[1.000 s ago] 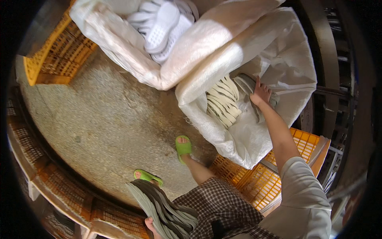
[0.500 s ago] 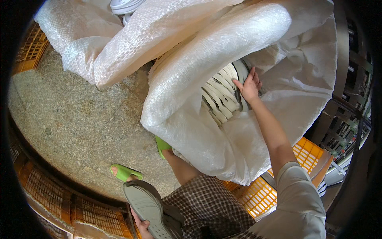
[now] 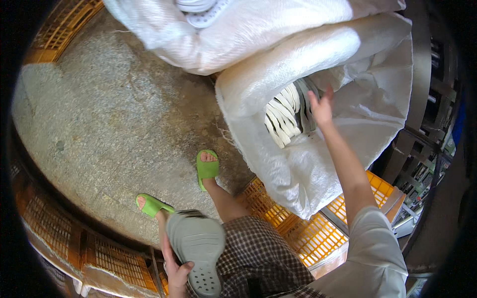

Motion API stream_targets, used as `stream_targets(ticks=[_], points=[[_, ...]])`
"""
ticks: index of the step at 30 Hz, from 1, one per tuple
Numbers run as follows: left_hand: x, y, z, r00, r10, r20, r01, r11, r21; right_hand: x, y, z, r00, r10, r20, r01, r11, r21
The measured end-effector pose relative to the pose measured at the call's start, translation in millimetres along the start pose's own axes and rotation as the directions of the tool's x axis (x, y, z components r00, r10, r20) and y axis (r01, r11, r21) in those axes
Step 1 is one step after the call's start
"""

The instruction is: The person picks up stacks of white and green slippers from a shelf, turns them over to view the soles, and places them into a metal bucket or back onto the shelf. The person handles the slippers by hand without using any tools.

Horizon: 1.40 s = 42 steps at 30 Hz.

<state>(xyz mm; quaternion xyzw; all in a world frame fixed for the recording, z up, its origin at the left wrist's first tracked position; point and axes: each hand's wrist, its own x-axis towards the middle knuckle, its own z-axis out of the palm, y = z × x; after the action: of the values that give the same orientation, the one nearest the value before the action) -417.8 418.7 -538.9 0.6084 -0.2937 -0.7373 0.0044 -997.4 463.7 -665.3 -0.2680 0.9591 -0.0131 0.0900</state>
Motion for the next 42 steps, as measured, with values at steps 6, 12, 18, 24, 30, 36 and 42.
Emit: stream_targets(ticks=[6,12,18,24,30,36,42], points=[[-26,47,-26,0.839,0.137,0.527,-0.502,0.571,0.65,-213,-158,-153,0.492,-0.837,0.239,0.507,0.499,0.703],[-74,119,-1,0.679,0.09,0.728,-0.689,0.419,0.591,-333,-232,-197,0.03,-0.673,0.739,0.503,0.649,0.571],[-104,166,20,0.489,0.501,0.714,-0.835,0.031,0.55,-339,-162,-260,0.606,-0.403,0.686,0.435,0.89,0.139],[-53,107,-23,0.792,0.59,0.158,-0.507,0.489,0.71,-224,-32,-225,0.927,0.141,-0.347,-0.114,0.989,0.098],[-63,-31,-65,0.982,-0.155,-0.111,0.135,0.153,0.979,-23,55,-142,0.955,0.072,-0.287,-0.185,0.901,-0.392],[-78,-111,-64,0.961,-0.253,-0.109,0.252,0.648,0.718,79,41,-9,0.998,-0.003,0.066,0.045,0.755,-0.654],[-71,-112,-53,0.958,-0.269,-0.098,0.238,0.557,0.796,103,45,18,0.833,0.47,0.292,-0.098,0.644,-0.759]])
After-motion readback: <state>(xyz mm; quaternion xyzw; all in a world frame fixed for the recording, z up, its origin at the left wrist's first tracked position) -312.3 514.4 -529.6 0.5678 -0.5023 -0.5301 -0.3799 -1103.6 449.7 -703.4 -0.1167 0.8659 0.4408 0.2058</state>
